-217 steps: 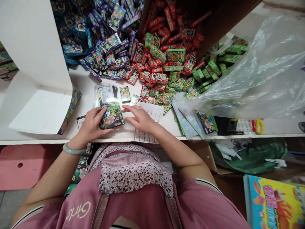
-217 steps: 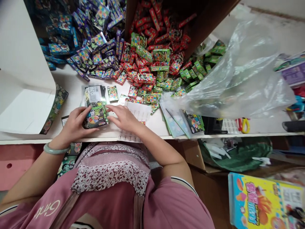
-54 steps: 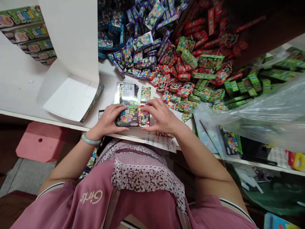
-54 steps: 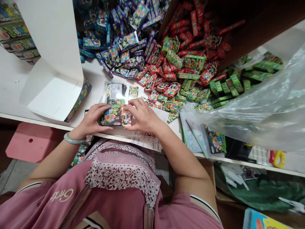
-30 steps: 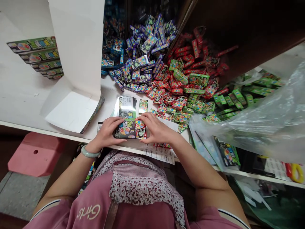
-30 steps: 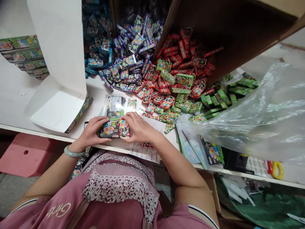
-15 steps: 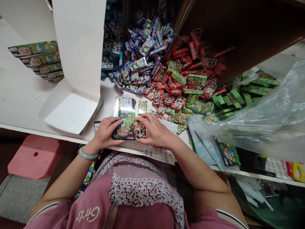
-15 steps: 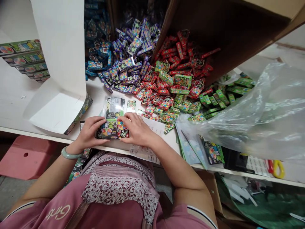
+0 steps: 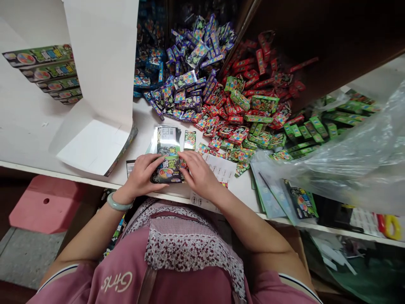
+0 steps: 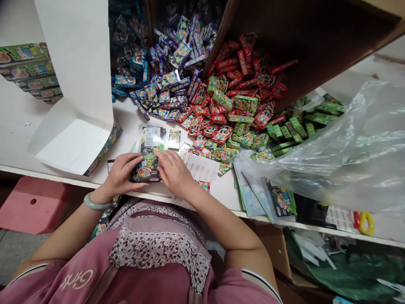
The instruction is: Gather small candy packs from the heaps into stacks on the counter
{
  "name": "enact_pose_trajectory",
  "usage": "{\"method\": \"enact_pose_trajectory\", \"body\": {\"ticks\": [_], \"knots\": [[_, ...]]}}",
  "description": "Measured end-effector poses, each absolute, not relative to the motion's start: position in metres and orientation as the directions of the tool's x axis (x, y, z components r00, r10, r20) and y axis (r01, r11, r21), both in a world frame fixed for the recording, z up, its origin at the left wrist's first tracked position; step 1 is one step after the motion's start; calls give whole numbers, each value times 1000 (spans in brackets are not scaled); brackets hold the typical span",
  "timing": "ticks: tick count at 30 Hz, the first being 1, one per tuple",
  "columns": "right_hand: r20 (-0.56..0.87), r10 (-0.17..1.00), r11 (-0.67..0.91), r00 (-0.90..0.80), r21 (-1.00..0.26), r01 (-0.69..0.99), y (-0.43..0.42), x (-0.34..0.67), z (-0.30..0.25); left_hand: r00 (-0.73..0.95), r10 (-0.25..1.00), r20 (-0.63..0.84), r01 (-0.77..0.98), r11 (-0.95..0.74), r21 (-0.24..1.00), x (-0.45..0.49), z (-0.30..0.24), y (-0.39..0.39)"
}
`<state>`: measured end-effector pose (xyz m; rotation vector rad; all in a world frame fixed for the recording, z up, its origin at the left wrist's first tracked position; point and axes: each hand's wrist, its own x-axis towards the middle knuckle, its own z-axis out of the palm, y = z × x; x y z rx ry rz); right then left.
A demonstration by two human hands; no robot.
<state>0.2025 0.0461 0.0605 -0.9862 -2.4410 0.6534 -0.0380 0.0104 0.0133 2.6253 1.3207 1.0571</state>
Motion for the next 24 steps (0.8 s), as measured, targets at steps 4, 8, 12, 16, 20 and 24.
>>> {"method": "enact_pose_trajectory", "body": {"ticks": [4,8,12,16,20,24], "knots": [[268,769,609,-581,-584,537,50,203,59,340,772,537,747,-569,345,-35,8,13],[277,843,527,-461,-595,607,58,214,60,287,810,512,774,-511,374,-33,7,16],[188,822,500,-538,-690,523,60,215,52,283,827,486,779,-494,387,-32,5,17],[154,862,410,-483,-772,486,61,210,46,301,830,471,767,-504,398,-35,2,17],[38,855,331,-517,-807,488,61,204,47,319,849,422,774,-490,401,-37,2,17],[-44,870,191,-491,-888,418,64,195,49,354,820,449,741,-539,401,-34,1,18]]}}
